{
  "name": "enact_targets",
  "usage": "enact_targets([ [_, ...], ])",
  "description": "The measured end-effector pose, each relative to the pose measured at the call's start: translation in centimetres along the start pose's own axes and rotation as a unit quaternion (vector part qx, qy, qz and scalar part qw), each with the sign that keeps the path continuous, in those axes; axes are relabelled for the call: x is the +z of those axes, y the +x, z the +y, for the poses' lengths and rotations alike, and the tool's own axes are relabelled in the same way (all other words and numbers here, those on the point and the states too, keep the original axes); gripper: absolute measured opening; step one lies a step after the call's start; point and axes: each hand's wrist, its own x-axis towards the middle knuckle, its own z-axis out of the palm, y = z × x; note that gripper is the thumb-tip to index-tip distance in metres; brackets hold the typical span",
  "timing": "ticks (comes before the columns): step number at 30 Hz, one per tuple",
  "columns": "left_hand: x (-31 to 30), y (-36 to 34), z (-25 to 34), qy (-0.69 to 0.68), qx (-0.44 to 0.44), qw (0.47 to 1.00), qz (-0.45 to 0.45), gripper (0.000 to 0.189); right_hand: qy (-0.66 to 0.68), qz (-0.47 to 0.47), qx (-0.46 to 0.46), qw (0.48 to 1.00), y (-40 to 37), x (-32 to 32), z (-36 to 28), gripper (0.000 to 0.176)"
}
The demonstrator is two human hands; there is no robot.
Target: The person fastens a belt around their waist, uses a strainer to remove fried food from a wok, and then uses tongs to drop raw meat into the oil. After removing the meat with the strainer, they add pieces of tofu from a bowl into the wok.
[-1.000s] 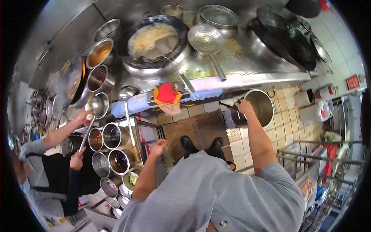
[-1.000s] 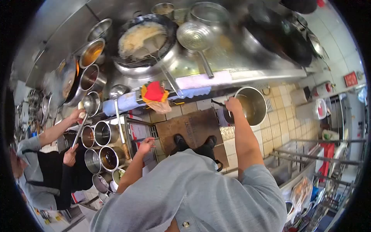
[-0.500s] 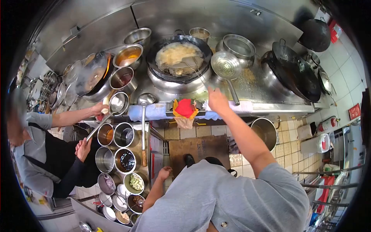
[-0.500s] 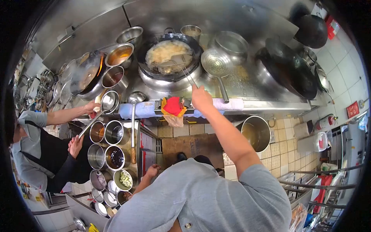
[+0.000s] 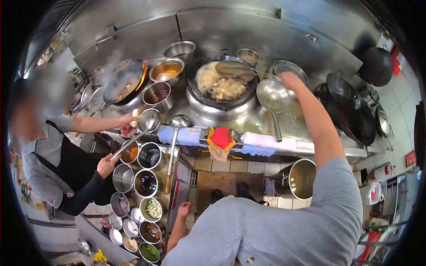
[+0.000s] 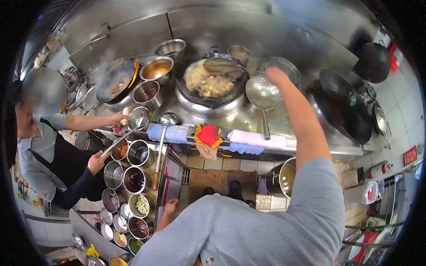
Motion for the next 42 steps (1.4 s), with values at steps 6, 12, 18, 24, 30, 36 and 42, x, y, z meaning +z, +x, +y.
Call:
enact_targets([
  [6,1.5,-4.5,-2.3,-0.035,-0.088,0.995,0.04,0.013,0.346,-0.346,0.272,0.828,0.5,-2.3,-3.4,0.025],
  [12,4.2,-7.6,-1.3,-0.052,-0.058,0.995,0.07,0.012,0.528,-0.422,0.323,0.663,-1.9,0.9,-3.0,0.025],
  [18,5.0,-9.8,-1.6,-0.113,-0.021,0.99,0.081,0.009,0.559,-0.439,0.297,0.638,-2.5,1.0,-4.3,0.028],
  [24,3.4,-10.0,-1.6,-0.101,-0.088,0.986,0.098,0.014,0.616,-0.436,0.259,0.603,-3.2,3.2,-4.8,0.022],
  [30,3.4,-9.0,-0.6,-0.12,-0.084,0.983,0.11,0.013,0.709,-0.39,0.242,0.535,-5.7,4.4,-9.2,0.02],
  [36,5.3,-8.4,2.4,0.051,-0.076,0.993,0.08,0.016,0.77,-0.321,0.259,0.487,-5.8,4.6,-13.3,0.013],
  [42,4.7,-4.1,1.1,-0.046,-0.038,0.998,0.026,0.016,0.714,-0.317,0.267,0.564,-4.1,3.5,-14.9,0.015],
])
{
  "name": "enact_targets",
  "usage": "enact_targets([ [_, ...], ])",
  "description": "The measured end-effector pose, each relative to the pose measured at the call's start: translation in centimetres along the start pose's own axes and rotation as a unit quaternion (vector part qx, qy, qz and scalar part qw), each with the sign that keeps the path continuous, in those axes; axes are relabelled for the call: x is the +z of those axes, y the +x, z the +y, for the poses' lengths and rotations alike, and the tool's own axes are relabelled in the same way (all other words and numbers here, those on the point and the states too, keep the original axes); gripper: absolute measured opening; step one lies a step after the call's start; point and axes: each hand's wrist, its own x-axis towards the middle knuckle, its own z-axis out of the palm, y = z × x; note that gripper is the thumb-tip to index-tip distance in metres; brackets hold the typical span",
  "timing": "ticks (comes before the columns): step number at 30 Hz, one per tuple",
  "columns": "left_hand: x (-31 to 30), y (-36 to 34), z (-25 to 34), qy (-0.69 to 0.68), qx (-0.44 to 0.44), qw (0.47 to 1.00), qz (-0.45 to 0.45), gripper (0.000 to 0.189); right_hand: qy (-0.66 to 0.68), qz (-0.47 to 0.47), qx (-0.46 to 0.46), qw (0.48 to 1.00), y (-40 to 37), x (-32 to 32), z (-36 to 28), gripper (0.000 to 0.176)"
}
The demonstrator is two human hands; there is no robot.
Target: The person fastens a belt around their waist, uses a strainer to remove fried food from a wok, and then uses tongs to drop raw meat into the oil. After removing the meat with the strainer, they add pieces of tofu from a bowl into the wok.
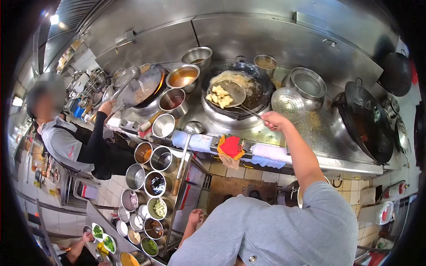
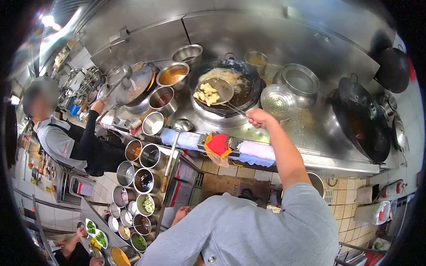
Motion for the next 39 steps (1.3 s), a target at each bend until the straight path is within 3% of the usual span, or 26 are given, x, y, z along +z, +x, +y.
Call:
enact_targets([
  [3,-1.0,0.3,1.8,0.114,0.018,0.993,-0.01,0.017,0.066,-0.044,-0.002,0.997,-0.7,-1.5,0.2,0.013],
  [5,-0.6,1.3,1.3,-0.001,0.004,1.0,0.019,0.017,0.085,-0.027,0.001,0.996,-0.8,-0.4,1.2,0.015],
  [7,-1.0,2.8,0.3,-0.057,0.016,0.998,-0.016,0.017,0.108,-0.055,-0.004,0.993,-1.7,0.3,1.1,0.014],
  [9,-0.2,0.7,2.3,0.08,0.008,0.996,0.035,0.017,0.138,-0.066,-0.019,0.988,-2.1,-0.3,1.6,0.01],
  [14,2.1,-3.1,3.9,0.105,-0.01,0.994,0.033,0.019,0.242,-0.058,-0.071,0.966,-4.9,-1.7,3.8,0.011],
  [16,3.1,-5.3,5.6,0.261,0.011,0.963,0.059,0.023,0.299,-0.086,-0.094,0.946,-6.7,-2.5,5.1,0.015],
  [17,-0.8,-2.2,-1.0,0.27,0.018,0.961,0.052,0.023,0.352,-0.119,-0.114,0.921,-7.6,-3.0,5.9,0.02],
  [18,-1.7,1.3,-3.9,0.347,0.007,0.936,0.06,0.025,0.401,-0.15,-0.129,0.894,-8.0,-3.6,7.0,0.028],
  [20,0.0,5.5,-3.4,0.434,0.003,0.899,0.056,0.027,0.393,-0.103,-0.149,0.901,-10.3,-4.8,7.1,0.027],
  [22,-0.1,5.5,-1.5,0.466,0.1,0.873,-0.097,0.023,0.324,-0.014,-0.16,0.932,-13.0,-6.4,6.8,0.024],
  [23,-0.2,5.9,-0.5,0.477,0.098,0.866,-0.111,0.023,0.333,0.002,-0.158,0.93,-14.3,-7.2,6.8,0.024],
  [25,0.1,7.3,1.5,0.331,0.09,0.929,-0.136,0.019,0.237,0.149,-0.128,0.951,-16.7,-8.9,6.9,0.022],
  [28,1.9,8.7,4.7,0.09,0.057,0.983,-0.152,0.015,0.182,0.217,-0.115,0.952,-19.0,-11.1,8.9,0.022],
  [30,3.9,9.5,7.2,0.12,0.009,0.986,-0.115,0.019,0.135,0.284,-0.096,0.944,-19.5,-12.0,10.0,0.022],
  [32,8.0,6.2,11.6,0.126,0.006,0.991,-0.05,0.014,0.146,0.3,-0.085,0.939,-19.3,-12.8,11.8,0.023],
  [35,8.9,7.9,12.1,0.175,-0.001,0.978,-0.114,0.027,0.183,0.286,-0.077,0.937,-18.6,-12.5,13.9,0.024],
  [39,11.0,6.5,13.2,0.25,-0.003,0.963,-0.103,0.025,0.337,0.266,-0.082,0.899,-14.7,-8.2,16.8,0.029],
])
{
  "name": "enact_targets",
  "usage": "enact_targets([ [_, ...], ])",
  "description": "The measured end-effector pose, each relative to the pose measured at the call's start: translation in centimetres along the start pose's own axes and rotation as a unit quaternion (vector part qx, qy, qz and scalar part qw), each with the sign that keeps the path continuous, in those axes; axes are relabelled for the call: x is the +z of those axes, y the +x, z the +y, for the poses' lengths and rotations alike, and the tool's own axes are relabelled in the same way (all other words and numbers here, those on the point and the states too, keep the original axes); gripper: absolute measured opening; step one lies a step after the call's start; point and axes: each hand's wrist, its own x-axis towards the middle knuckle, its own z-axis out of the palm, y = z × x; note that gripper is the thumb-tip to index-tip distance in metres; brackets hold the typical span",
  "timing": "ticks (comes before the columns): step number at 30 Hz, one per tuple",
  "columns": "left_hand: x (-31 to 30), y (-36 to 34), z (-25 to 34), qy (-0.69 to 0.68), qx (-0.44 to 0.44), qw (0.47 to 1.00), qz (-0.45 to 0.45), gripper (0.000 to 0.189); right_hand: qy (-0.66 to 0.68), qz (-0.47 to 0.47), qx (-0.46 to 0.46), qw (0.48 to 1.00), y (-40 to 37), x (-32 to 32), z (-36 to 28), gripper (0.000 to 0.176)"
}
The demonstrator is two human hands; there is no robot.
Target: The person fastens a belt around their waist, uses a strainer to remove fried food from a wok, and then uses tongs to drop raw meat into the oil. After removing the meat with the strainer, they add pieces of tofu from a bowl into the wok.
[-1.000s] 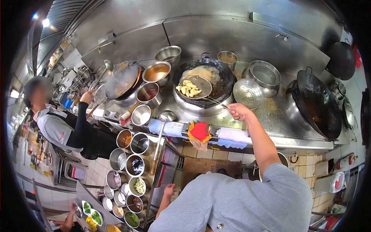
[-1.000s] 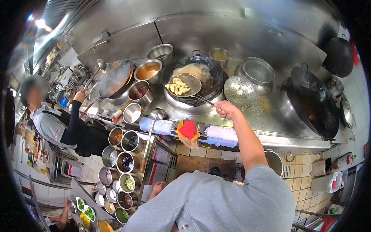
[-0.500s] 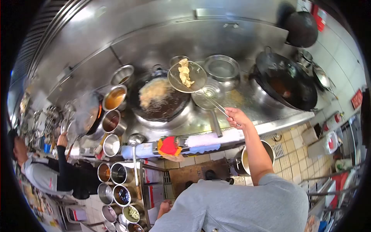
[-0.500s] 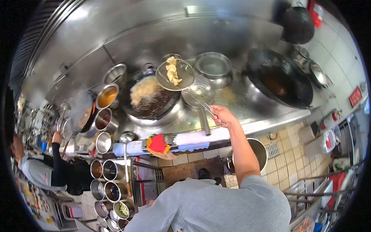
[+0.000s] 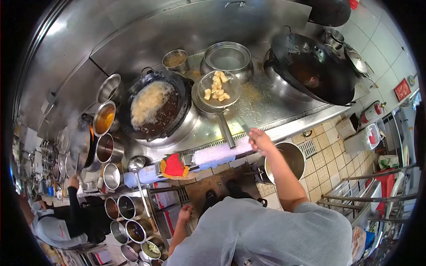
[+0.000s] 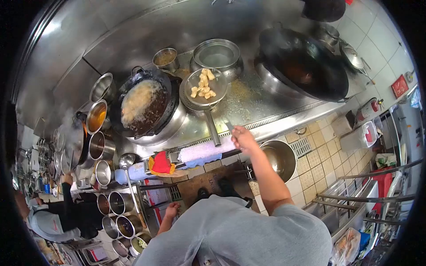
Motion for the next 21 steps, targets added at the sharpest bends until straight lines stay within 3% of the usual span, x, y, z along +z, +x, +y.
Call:
enact_targets([
  [2,-0.1,0.5,-0.1,0.098,0.029,0.995,-0.017,0.024,0.093,0.012,0.019,0.995,1.4,1.8,3.7,0.03],
  [6,-1.7,2.2,1.5,0.21,0.034,0.972,-0.103,0.025,0.101,0.011,-0.014,0.995,2.7,4.5,7.6,0.014],
  [8,-3.2,7.0,-0.5,0.294,0.077,0.939,-0.159,0.028,0.178,-0.009,-0.028,0.984,1.6,5.3,7.8,0.011],
  [11,-4.3,9.9,3.4,0.381,0.121,0.891,-0.218,0.028,0.204,0.016,-0.038,0.978,-1.9,5.9,8.7,0.011],
  [13,-2.6,14.2,4.9,0.452,0.175,0.824,-0.294,0.028,0.283,0.04,-0.053,0.957,-4.6,5.8,10.4,0.018],
  [14,-5.4,24.0,16.9,0.491,0.201,0.777,-0.34,0.028,0.257,0.053,-0.079,0.962,-6.3,5.5,11.6,0.019],
  [16,-6.2,24.7,12.1,0.561,0.23,0.673,-0.424,0.028,0.3,0.026,-0.124,0.945,-12.2,6.1,12.7,0.024],
  [18,-1.9,26.3,14.0,0.603,0.242,0.588,-0.481,0.027,0.348,0.099,-0.139,0.922,-17.5,6.6,14.7,0.028],
  [21,3.6,26.4,14.6,0.616,0.261,0.521,-0.531,0.026,0.377,0.207,-0.185,0.884,-27.3,8.5,17.5,0.03],
])
